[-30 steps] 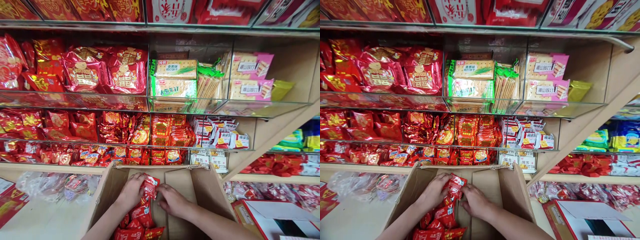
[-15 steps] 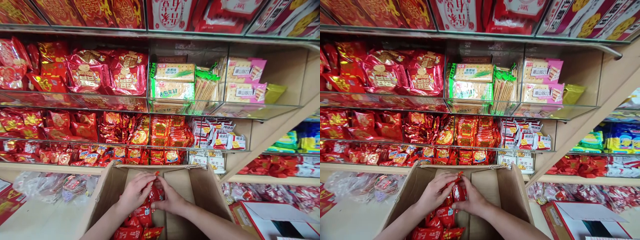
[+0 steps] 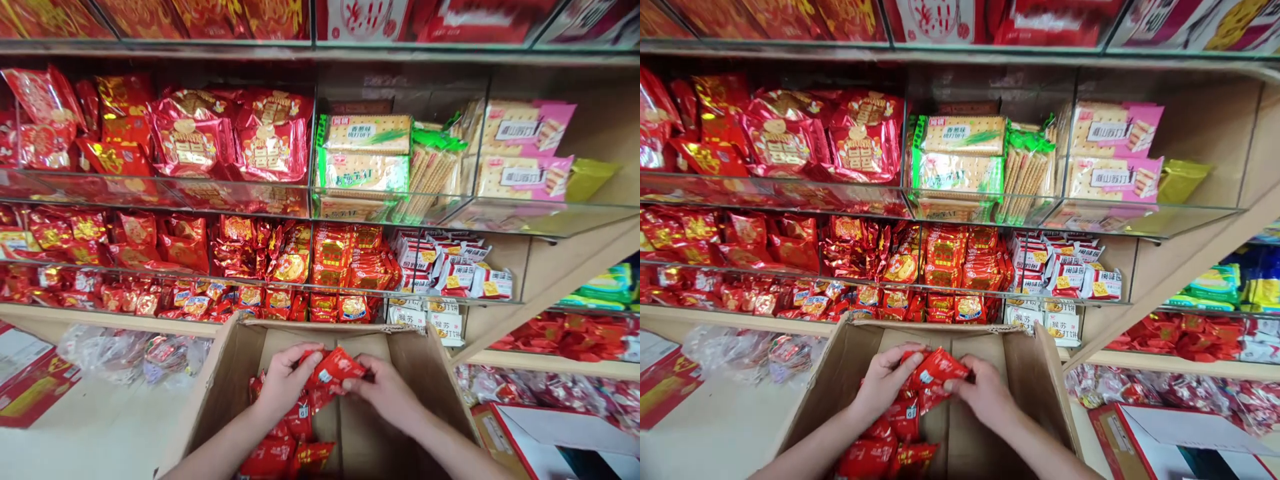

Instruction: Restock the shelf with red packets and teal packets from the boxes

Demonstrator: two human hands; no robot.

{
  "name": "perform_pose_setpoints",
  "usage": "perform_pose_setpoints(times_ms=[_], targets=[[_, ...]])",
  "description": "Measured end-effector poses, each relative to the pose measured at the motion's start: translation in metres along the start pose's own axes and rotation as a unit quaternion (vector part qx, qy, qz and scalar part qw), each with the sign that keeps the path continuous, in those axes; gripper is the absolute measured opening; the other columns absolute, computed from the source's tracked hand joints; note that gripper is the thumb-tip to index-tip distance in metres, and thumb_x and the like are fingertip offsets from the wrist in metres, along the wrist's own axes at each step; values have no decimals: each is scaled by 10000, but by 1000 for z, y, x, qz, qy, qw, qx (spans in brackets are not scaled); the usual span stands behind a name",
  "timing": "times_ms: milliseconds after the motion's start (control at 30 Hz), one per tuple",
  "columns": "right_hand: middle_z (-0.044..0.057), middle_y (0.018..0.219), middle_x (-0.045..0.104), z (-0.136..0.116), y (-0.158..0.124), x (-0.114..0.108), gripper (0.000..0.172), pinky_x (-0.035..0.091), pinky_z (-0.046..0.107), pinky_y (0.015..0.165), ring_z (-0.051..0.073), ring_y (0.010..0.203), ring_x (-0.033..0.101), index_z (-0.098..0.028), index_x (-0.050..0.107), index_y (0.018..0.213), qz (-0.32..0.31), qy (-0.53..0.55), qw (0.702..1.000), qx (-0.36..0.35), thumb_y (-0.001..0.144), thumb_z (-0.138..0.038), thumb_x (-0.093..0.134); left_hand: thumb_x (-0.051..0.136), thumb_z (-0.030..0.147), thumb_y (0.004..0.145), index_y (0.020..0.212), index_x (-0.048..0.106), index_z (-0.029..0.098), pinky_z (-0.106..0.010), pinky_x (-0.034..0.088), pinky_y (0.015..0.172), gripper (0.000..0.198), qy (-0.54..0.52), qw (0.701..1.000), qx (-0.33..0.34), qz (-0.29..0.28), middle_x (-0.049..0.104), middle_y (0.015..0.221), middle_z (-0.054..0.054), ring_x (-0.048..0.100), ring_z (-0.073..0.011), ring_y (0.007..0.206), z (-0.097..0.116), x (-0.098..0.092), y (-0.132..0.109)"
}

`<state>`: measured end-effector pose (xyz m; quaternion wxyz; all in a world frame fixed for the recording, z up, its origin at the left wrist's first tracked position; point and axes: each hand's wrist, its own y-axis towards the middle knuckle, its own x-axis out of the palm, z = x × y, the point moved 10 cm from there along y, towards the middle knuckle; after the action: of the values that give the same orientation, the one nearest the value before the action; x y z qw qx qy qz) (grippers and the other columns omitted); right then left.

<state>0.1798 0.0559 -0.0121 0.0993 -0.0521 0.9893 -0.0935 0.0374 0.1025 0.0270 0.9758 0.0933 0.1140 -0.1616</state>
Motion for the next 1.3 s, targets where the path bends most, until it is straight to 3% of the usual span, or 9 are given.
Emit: perform_pose_setpoints(times_ms=[167, 267, 333, 467, 633, 933, 1100, 1200, 1300], targets=[[29, 865, 637, -64, -24, -47, 173, 469, 304, 701, 174, 795, 590, -216, 603, 878, 96, -105, 973, -181, 711, -255, 572, 382, 452, 816, 889, 642, 151, -322, 428, 829, 404, -86, 991, -78, -66, 668, 882, -55, 589, -196, 868, -3, 14, 0], [52, 1040, 586, -93, -36, -40, 261, 436, 351, 825, 183, 975, 539, -237, 588, 961, 103, -146, 938, -297, 730, -145, 507, 366, 516, 798, 1044, 547, 145, -330, 475, 698, 481, -236, 949, -164, -127, 662, 869, -78, 613, -186, 770, 4, 39, -4], [54, 1104, 552, -96, -37, -31, 330, 419, 371, 863, 183, 1027, 511, -254, 570, 1014, 99, -157, 929, -321, 731, -110, 481, 522, 443, 746, 1058, 521, 151, -290, 474, 667, 428, -295, 927, -170, -154, 659, 859, -66, 614, -161, 740, 16, 50, -4], [45, 1182, 515, -78, -29, -32, 432, 371, 394, 927, 177, 1086, 472, -270, 480, 1161, 141, -74, 953, -259, 761, -116, 427, 680, 228, 639, 1051, 487, 153, -262, 469, 677, 461, -324, 929, -126, -125, 667, 778, -21, 613, -123, 689, 31, 46, 3], [58, 1068, 590, -49, -13, -40, 328, 483, 346, 748, 182, 909, 574, -232, 511, 1116, 148, 145, 968, -144, 795, -279, 468, 676, 181, 631, 1041, 463, 159, -258, 469, 701, 463, -281, 953, -77, -89, 667, 787, -13, 613, -124, 732, 37, 37, 8], [17, 813, 644, -47, -12, -49, 172, 466, 290, 660, 143, 712, 579, -205, 595, 798, 170, 178, 962, -116, 714, -355, 588, 685, 194, 625, 1136, 409, 177, -204, 434, 607, 581, -263, 950, -91, -140, 628, 719, 17, 577, -89, 642, 32, 47, 2], [2, 780, 643, -55, -10, -44, 146, 451, 273, 676, 130, 706, 560, -212, 642, 788, 141, 52, 979, -138, 691, -319, 619, 617, 301, 696, 890, 601, 136, -236, 433, 695, 255, -230, 955, -89, -165, 633, 780, -10, 567, -108, 720, 38, 52, 4], [0, 845, 638, -52, -11, -44, 219, 452, 274, 720, 125, 766, 568, -234, 611, 913, 141, 121, 975, -124, 709, -314, 604, 620, 315, 691, 765, 613, 114, -234, 443, 629, 214, -251, 952, -132, -118, 619, 692, -1, 554, -95, 619, 27, 49, 3], [9, 925, 621, -43, -8, -31, 369, 474, 292, 710, 137, 814, 574, -251, 513, 1039, 84, 203, 972, -86, 690, -299, 626, 644, 304, 669, 822, 564, 143, -259, 460, 610, 237, -338, 924, -175, -37, 616, 710, 6, 572, -106, 622, 13, 40, 2]])
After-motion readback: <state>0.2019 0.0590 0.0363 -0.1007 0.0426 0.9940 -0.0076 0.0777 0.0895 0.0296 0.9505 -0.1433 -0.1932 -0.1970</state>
